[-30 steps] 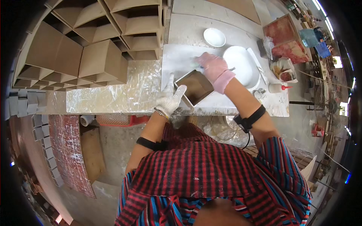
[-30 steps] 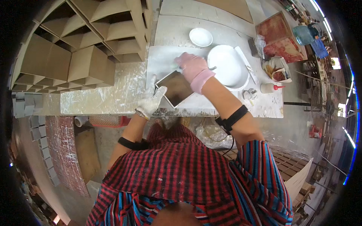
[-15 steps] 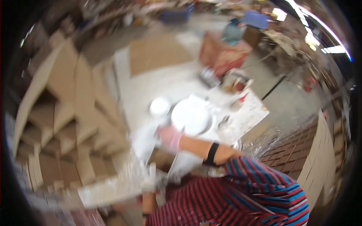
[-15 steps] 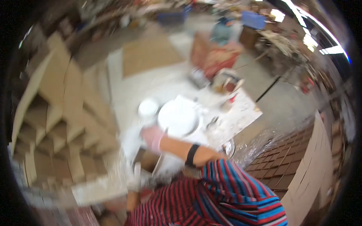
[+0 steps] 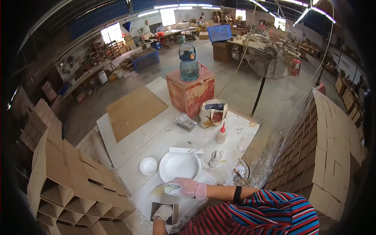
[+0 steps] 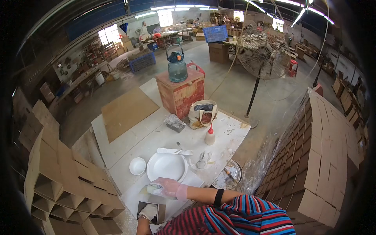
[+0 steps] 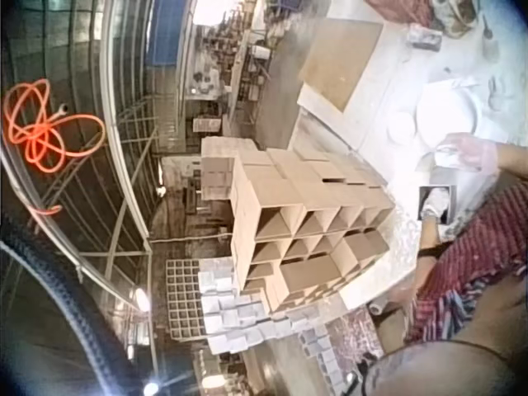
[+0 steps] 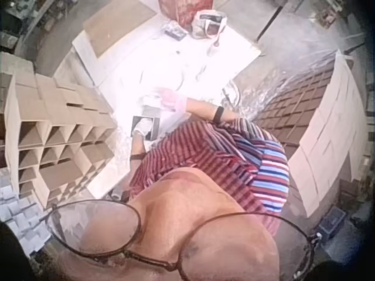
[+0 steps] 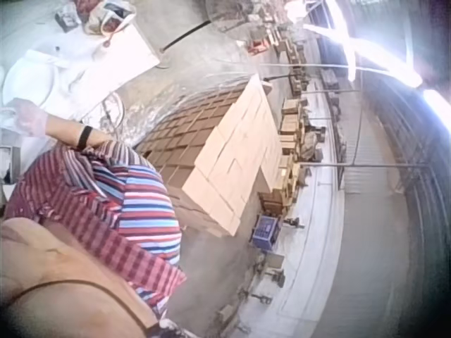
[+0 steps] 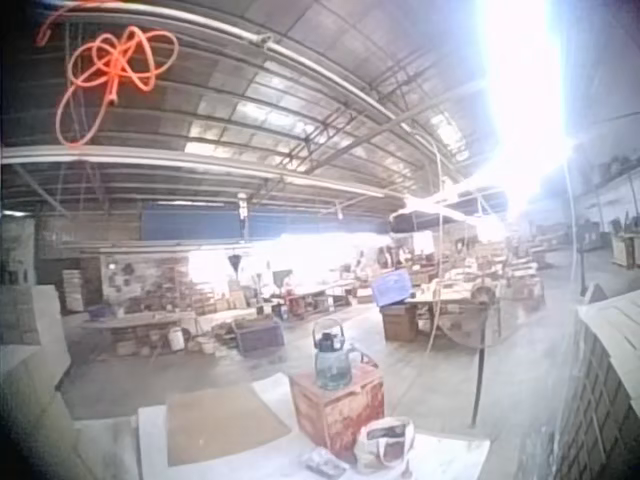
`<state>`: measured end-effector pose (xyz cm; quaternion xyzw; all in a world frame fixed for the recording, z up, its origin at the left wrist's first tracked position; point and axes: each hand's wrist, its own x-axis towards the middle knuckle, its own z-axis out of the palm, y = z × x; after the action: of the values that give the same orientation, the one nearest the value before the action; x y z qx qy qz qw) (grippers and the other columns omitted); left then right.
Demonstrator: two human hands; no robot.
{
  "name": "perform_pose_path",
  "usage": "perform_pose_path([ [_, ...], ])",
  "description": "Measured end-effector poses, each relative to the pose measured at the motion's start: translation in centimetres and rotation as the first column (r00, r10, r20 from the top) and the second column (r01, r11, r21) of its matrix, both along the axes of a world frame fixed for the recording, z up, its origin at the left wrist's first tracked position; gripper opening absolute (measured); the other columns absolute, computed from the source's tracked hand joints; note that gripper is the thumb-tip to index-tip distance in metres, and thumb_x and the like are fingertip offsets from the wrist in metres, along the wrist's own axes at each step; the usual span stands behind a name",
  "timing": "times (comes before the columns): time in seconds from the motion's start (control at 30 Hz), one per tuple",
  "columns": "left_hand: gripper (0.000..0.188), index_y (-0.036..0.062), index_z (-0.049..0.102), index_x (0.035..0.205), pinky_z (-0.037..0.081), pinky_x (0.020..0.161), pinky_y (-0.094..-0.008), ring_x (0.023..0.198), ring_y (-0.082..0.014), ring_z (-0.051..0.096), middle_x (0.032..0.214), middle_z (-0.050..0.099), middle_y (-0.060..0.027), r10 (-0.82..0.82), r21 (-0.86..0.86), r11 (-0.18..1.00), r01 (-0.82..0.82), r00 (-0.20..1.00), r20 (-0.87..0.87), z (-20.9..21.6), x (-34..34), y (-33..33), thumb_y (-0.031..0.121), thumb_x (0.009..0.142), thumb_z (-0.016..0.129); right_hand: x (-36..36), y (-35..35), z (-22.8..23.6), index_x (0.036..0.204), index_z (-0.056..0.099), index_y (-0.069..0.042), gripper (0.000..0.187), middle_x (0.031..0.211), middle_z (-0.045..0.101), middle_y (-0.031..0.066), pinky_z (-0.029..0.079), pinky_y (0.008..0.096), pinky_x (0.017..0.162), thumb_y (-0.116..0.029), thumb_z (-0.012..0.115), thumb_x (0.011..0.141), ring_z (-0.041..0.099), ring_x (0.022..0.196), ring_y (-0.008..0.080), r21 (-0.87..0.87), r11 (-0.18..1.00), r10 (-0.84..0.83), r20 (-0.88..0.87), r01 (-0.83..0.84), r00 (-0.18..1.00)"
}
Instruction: Applying a liquid substance to the inside and edges of square wooden or cardboard boxes using a sponge and cloth.
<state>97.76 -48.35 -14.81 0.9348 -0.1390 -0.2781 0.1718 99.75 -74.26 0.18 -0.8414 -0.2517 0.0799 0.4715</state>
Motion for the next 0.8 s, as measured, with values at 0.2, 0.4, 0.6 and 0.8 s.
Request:
perform_pose_path([
  [0.2,0.03,0.0101,0.062,0.101,0.043,0.086,-0.0429,0.101,-0.0363,0.054,0.107,0.058,-0.018,0.008,-0.268,0.963,0.031,0.99,0.144,4.0,-1.4,-1.0,0.029,0.083,0.046,-0.8,-1.9,-1.8,0.121,0.051,-0.011,0.046,0.111,0.054,0.0147,0.041,0.0343,0.09,-0.028,0.062,0.08,0.052,0.105,0.0275,0.077,0.975,-0.205,-0.035,0.207,0.978],
  [0.4,0.029,0.0036,0.061,0.098,0.045,0.083,-0.0393,0.095,-0.0344,0.057,0.098,0.062,-0.0165,0.293,-0.441,0.885,-0.147,0.914,0.283,2.9,-5.1,2.0,0.025,0.082,0.05,-1.9,-1.0,-0.1,0.12,0.051,-0.006,0.05,0.114,0.055,0.0164,0.041,0.0332,0.091,-0.031,0.064,0.079,0.054,0.106,0.0269,0.103,0.936,-0.318,-0.155,0.335,0.935],
  [0.6,0.035,0.0009,0.055,0.108,0.041,0.09,-0.0389,0.1,-0.0292,0.055,0.102,0.06,-0.0127,0.426,-0.864,0.314,-0.393,0.872,-0.241,5.9,-5.5,3.0,0.029,0.088,0.045,-3.3,2.4,-1.7,0.117,0.053,-0.002,0.048,0.111,0.058,0.0156,0.042,0.032,0.089,-0.028,0.066,0.079,0.055,0.104,0.0246,0.196,0.906,-0.356,-0.123,0.374,0.926],
  [0.8,0.043,0.0028,0.04,0.126,0.034,0.098,-0.0401,0.115,-0.0268,0.043,0.128,0.043,-0.0116,-0.307,-0.595,-0.574,-0.563,0.821,-0.481,10.2,-5.1,3.7,0.03,0.094,0.031,-5.5,5.1,-1.4,0.117,0.051,-0.001,0.049,0.111,0.058,0.0145,0.043,0.032,0.088,-0.027,0.066,0.078,0.056,0.104,0.0228,0.222,0.872,-0.401,-0.186,0.436,0.897],
])
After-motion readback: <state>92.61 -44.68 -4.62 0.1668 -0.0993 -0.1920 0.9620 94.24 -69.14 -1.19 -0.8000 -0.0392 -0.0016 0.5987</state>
